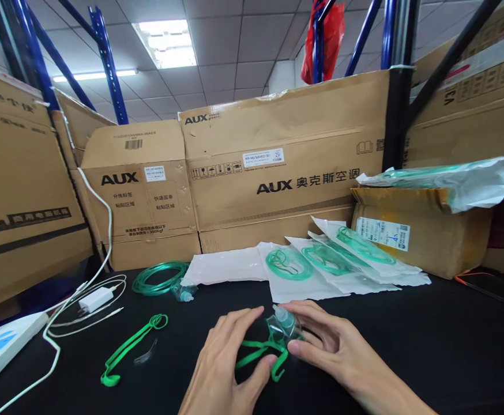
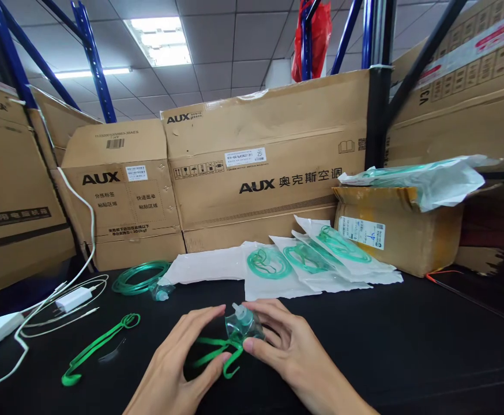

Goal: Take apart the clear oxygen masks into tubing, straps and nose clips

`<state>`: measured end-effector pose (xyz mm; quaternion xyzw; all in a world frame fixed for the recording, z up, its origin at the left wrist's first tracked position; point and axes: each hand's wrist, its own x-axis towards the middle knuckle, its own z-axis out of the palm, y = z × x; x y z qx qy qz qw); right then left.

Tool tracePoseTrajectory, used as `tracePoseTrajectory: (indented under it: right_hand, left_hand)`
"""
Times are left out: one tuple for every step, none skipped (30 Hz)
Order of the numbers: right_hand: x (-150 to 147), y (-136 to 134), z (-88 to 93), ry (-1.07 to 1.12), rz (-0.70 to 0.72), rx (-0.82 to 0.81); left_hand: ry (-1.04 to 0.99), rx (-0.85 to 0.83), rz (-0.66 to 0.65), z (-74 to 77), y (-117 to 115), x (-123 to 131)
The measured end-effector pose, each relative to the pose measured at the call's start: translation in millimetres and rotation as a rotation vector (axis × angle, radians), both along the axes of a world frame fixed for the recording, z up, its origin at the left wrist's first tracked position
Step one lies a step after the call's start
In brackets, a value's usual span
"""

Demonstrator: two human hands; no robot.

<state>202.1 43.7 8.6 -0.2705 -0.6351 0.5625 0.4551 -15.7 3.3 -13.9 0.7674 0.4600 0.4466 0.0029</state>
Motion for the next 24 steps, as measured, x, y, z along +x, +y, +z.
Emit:
tracePoseTrajectory:
  right_hand:
    - [1,1,1.0,-0.007,0.014,-0.001]
    - [1,1,1.9,-0.014,0.026,-0.011]
    - [2,0,2.7,-0.019,0.029,-0.026]
    - [2,-1,3.3,-0.019,0.029,-0.037]
    - [2,-2,3.8,-0.020,0.034,-0.038]
    - [2,-3,4.1,-0.019,0.040,-0.026]
    - [2,-4,4.3,-0.020,0.050,-0.008]
    - [2,-5,4.4,-0.026,0.064,0.008]
    - [1,-5,4.4,-0.035,0.080,0.022]
    - [1,-5,4.2,-0.043,0.091,0.031]
    - [1,-5,3.7,-0.051,0.094,0.035]
    - [1,-4,2.9,-0.057,0.092,0.038]
    - [0,-3,1.9,-0.062,0.088,0.046]
    - [0,-2,0.7,-0.066,0.079,0.059]
    - [-1,-1,-0.6,-0.070,0.063,0.072]
    - [-1,0,-1.8,-0.071,0.043,0.083]
    - [-2,1,-2.8,-0.071,0.020,0.087]
    - [-2,2,-3.5,-0.068,-0.007,0.083]
    - [-2,3,-3.8,-0.065,-0.036,0.074]
    - [-1,3,-3.6,-0.060,-0.065,0.062]
    - [-1,3,-3.2,-0.054,-0.093,0.049]
    - [0,3,-2.5,-0.047,-0.125,0.037]
    - [0,2,-1.9,-0.039,-0.157,0.028]
    - [1,2,-1.3,-0.033,-0.182,0.020]
  left_hand:
    - [0.001,-0.012,0.014,-1.1,1,0]
    - [0.003,-0.026,0.028,-2.1,1,0]
    - [0.007,-0.040,0.039,-2.8,2,0]
    - [0.012,-0.052,0.045,-3.1,3,0]
    - [0.018,-0.059,0.044,-3.0,3,0]
    - [0.024,-0.064,0.038,-2.4,4,0]
    - [0.030,-0.067,0.034,-1.4,4,0]
    - [0.037,-0.070,0.039,-0.1,4,1]
    - [0.044,-0.074,0.052,1.2,4,1]
    - [0.055,-0.078,0.070,2.4,3,2]
    - [0.067,-0.085,0.091,3.4,3,3]
    - [0.078,-0.093,0.112,4.0,3,4]
    - [0.087,-0.101,0.130,4.3,3,6]
    - [0.091,-0.108,0.144,4.4,3,7]
    - [0.092,-0.114,0.156,4.4,3,8]
    - [0.089,-0.118,0.168,4.5,3,9]
    - [0.087,-0.119,0.178,4.9,3,9]
    - [0.088,-0.120,0.185,5.7,2,7]
    - [0.095,-0.121,0.190,7.1,1,5]
    - [0.104,-0.119,0.190,9.0,0,0]
    - [0.114,-0.114,0.182,11.4,-2,-5]
    - [0.123,-0.105,0.167,14.0,-4,-12]
    - [0.133,-0.091,0.139,16.7,-8,-20]
    - [0.146,-0.074,0.103,19.4,-12,-28]
